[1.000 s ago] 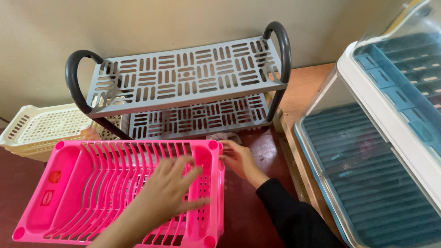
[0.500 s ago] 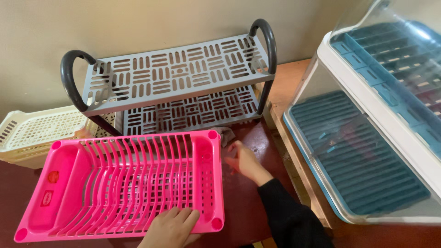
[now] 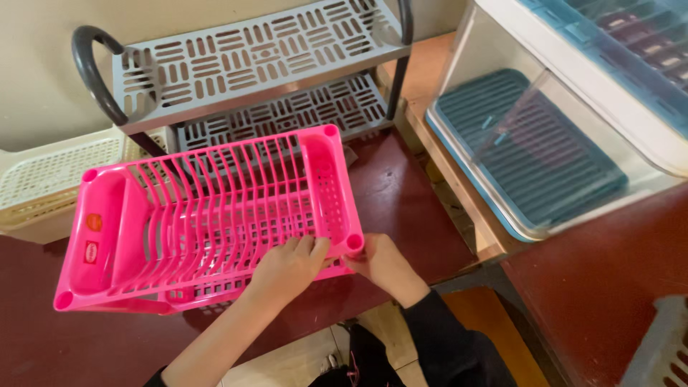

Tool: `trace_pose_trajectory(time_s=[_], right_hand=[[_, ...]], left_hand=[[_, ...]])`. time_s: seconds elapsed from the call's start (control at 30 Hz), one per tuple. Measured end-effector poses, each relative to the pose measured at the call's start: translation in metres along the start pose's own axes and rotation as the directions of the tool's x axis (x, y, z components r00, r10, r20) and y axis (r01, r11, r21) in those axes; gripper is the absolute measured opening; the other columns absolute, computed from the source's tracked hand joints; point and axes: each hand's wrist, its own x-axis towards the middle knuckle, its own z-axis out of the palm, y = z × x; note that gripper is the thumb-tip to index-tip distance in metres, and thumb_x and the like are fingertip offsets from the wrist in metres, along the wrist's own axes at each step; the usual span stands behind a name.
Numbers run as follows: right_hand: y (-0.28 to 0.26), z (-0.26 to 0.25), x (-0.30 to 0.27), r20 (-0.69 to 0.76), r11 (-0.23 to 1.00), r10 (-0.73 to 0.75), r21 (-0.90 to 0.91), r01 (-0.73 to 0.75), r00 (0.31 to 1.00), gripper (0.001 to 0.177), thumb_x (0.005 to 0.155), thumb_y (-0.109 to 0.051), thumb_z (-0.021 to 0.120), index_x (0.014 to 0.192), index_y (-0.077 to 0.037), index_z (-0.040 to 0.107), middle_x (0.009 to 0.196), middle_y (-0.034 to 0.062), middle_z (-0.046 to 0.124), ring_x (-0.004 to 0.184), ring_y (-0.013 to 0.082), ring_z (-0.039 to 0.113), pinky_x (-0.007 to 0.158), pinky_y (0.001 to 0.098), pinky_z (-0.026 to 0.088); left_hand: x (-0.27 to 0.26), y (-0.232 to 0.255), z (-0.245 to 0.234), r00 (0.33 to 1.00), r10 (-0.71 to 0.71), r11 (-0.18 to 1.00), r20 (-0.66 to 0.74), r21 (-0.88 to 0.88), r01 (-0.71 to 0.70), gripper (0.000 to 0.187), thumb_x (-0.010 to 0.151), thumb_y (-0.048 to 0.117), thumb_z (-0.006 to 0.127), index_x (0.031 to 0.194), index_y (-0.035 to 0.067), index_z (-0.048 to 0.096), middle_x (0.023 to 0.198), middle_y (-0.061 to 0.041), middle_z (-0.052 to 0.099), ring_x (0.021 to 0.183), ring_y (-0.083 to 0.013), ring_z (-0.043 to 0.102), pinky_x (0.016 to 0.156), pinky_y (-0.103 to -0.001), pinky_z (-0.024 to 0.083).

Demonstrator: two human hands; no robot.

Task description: The person disassembles a pink plastic basket by removing its legs and separating the base from the frame. They then disassemble a grey two-tier plastic shelf by removing the handles and legs, separating the shelves, and stacking the components. Finally, they handle a white plastic basket containing black handles and white rods.

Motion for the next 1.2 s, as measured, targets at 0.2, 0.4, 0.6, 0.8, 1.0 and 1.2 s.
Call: trace_pose_trajectory(time_s=[0.2,0.4,0.6,0.8,1.0,1.2], right_hand=[[0.001,0.010,-0.011,-0.079,0.996,-0.029,-0.088,0.022,0.996,0.018,0.084,-0.008,0.076,0.097,0.003,0.071,0.075,0.0120,0.071,0.067,0.0096,0.063,0.066,0.0299,0.054],[0.016,0.006,-0.011,-0.105,0.995,-0.092,-0.051,0.087,0.990,0.017,0.085,-0.008,0.075,0.093,0.005,0.067,0.074,0.0148,0.070,0.069,0.0101,0.064,0.068,0.0309,0.056],[0.021,0.008,0.000,-0.090,0.994,-0.022,-0.106,0.012,0.996,0.028,0.082,-0.011,0.080,0.106,0.001,0.072,0.085,0.0106,0.077,0.075,0.0103,0.069,0.072,0.0296,0.057],[0.020,0.006,0.002,-0.103,0.996,-0.089,-0.008,0.089,0.991,0.036,0.082,-0.008,0.079,0.116,0.001,0.071,0.092,0.0098,0.080,0.083,0.0099,0.071,0.075,0.0306,0.059],[0.022,0.005,0.012,-0.163,0.995,-0.057,-0.092,0.042,0.985,0.037,0.081,-0.004,0.078,0.117,0.000,0.070,0.100,0.0116,0.079,0.093,0.0136,0.076,0.081,0.0307,0.059],[0.040,-0.007,0.019,-0.190,0.992,-0.120,0.002,0.123,0.974,0.042,0.082,-0.002,0.077,0.123,-0.001,0.067,0.109,0.0137,0.078,0.100,0.0166,0.075,0.086,0.0319,0.059]], left_hand=[[0.004,0.001,-0.023,0.997,0.073,0.992,-0.010,0.106,-0.072,0.026,0.097,0.037,0.064,0.095,0.012,0.056,0.068,-0.001,0.057,0.056,-0.0146,0.064,0.044,-0.030,0.050],[0.013,-0.037,-0.055,0.998,-0.029,0.998,-0.055,-0.054,0.026,0.033,0.097,0.043,0.064,0.094,0.011,0.057,0.068,-0.003,0.060,0.054,-0.0195,0.064,0.041,-0.034,0.048],[0.006,-0.022,-0.038,0.998,0.027,0.998,-0.049,-0.055,-0.029,0.035,0.096,0.044,0.066,0.094,0.010,0.057,0.067,-0.004,0.059,0.053,-0.0202,0.065,0.042,-0.034,0.050],[-0.007,-0.013,-0.035,0.998,0.032,0.987,-0.059,-0.157,-0.041,0.029,0.096,0.039,0.069,0.093,0.011,0.060,0.075,-0.003,0.065,0.065,-0.0199,0.067,0.052,-0.034,0.053],[-0.039,-0.022,-0.039,0.977,-0.015,0.995,-0.215,-0.097,-0.006,0.039,0.088,0.041,0.070,0.115,0.013,0.066,0.121,-0.011,0.064,0.105,-0.0319,0.065,0.087,-0.046,0.054],[-0.138,-0.077,-0.049,0.877,-0.212,0.939,-0.430,0.160,0.306,0.062,0.085,0.047,0.079,0.132,0.013,0.057,0.143,-0.021,0.043,0.130,-0.0407,0.045,0.109,-0.059,0.041]])
